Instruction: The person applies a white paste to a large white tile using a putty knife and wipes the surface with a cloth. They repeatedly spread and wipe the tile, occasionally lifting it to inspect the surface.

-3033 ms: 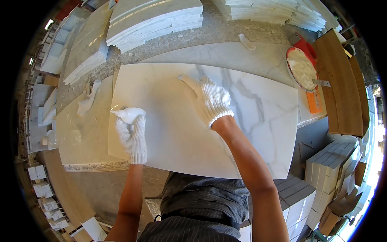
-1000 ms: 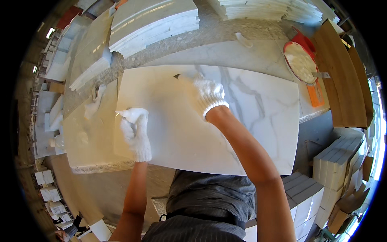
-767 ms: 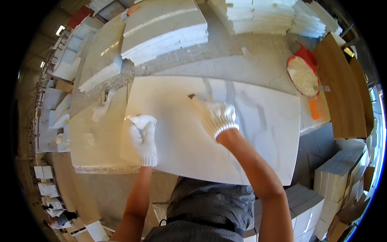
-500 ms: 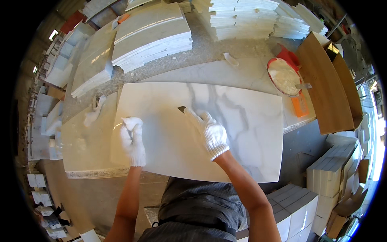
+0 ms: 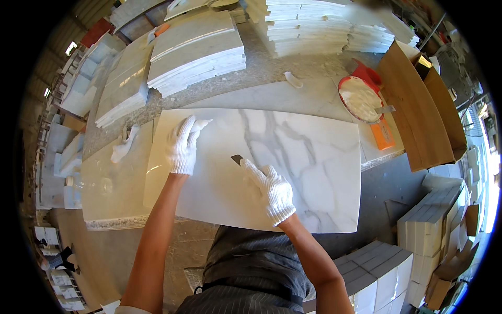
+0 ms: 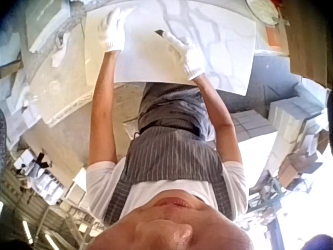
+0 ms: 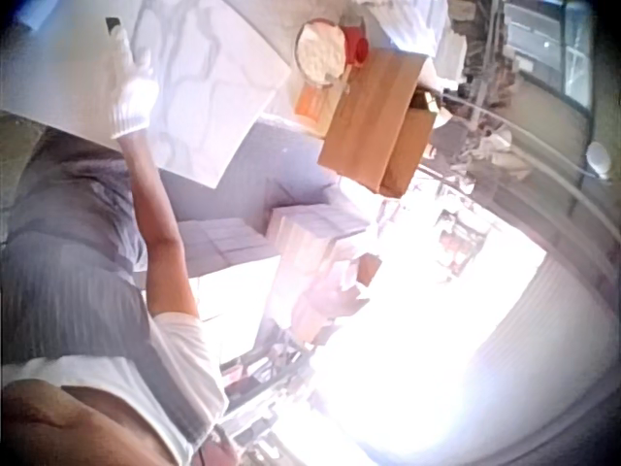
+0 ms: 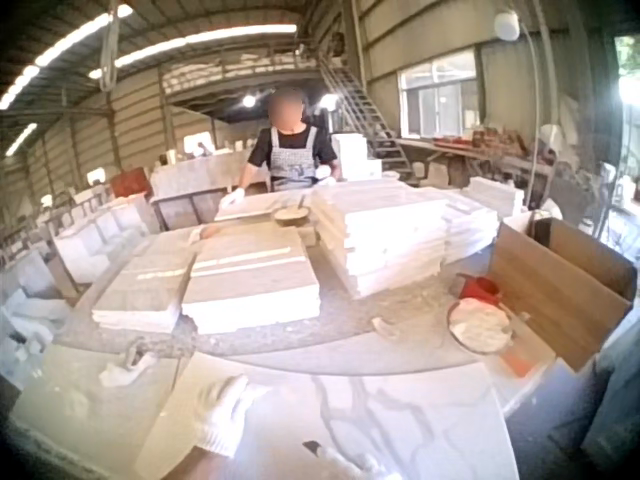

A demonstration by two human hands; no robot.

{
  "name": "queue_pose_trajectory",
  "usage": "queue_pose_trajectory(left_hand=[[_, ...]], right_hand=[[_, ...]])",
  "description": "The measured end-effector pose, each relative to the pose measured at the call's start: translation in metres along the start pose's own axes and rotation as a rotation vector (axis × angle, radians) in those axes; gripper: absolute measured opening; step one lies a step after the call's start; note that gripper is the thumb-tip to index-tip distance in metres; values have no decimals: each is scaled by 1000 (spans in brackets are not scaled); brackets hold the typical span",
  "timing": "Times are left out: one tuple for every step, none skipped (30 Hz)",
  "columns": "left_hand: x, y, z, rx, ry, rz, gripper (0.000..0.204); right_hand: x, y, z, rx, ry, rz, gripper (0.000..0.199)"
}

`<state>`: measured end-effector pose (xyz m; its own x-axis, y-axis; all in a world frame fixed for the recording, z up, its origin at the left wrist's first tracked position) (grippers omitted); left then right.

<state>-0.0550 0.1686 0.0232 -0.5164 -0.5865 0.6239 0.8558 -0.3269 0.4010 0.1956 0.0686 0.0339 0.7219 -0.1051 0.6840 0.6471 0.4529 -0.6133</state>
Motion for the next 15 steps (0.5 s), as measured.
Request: queue_pose_trajectory(left_hand=[[-2, -1, -1, 13, -18, 12, 37], [-2, -1, 0, 22, -35, 27, 37], [-2, -1, 2, 32, -51, 41, 36], [-3, 2, 0, 37, -52, 38, 37], [-7, 8, 0, 35, -49, 34, 39], [-4, 12, 5, 26, -29, 43, 40], [-5, 10, 3, 25, -27, 76, 37], [-5, 6, 2, 20, -14, 115, 35], [-3, 6, 3, 0, 7, 119, 31], [0, 8, 4, -14, 27, 122, 29], [5, 14, 10, -19, 6, 95, 27], [11, 20, 11, -15, -18, 78, 25], [9, 7, 1, 239, -45, -377, 22], [6, 1, -1, 204, -35, -459, 18], [2, -3, -3, 166, -25, -550, 16]], right_hand=[[0, 1, -1, -1, 1, -10, 44], [-1, 2, 0, -1, 6, -19, 44], [-1, 3, -1, 9, 3, -32, 47], [0, 5, -3, 19, 1, -48, 49], [0, 8, -4, 32, 7, -64, 51], [1, 8, -1, 44, 13, -68, 51], [3, 7, -4, 56, 18, -74, 52], [4, 5, -3, 79, 30, -76, 53], [2, 6, -2, 70, 24, -68, 53], [0, 6, -3, 62, 11, -61, 54], [-1, 7, -3, 64, 16, -76, 53], [-4, 6, -4, 69, 12, -84, 53], [-6, 2, -4, 67, 10, -14, 52], [-5, -4, -1, 67, 9, 60, 51], [-6, 3, -5, 36, -10, 104, 49]])
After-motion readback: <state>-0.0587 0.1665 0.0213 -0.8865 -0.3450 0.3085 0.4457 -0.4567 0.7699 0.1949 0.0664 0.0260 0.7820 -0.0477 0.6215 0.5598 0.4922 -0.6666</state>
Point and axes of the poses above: each hand's wrist, its own z-axis towards the middle knuckle, its own x-axis out of the back of the hand, y = z × x, the point moved 6 cm from there along z, towards the middle knuckle, and after that the axes turned 6 degrees about x, right-handed, at the moved point
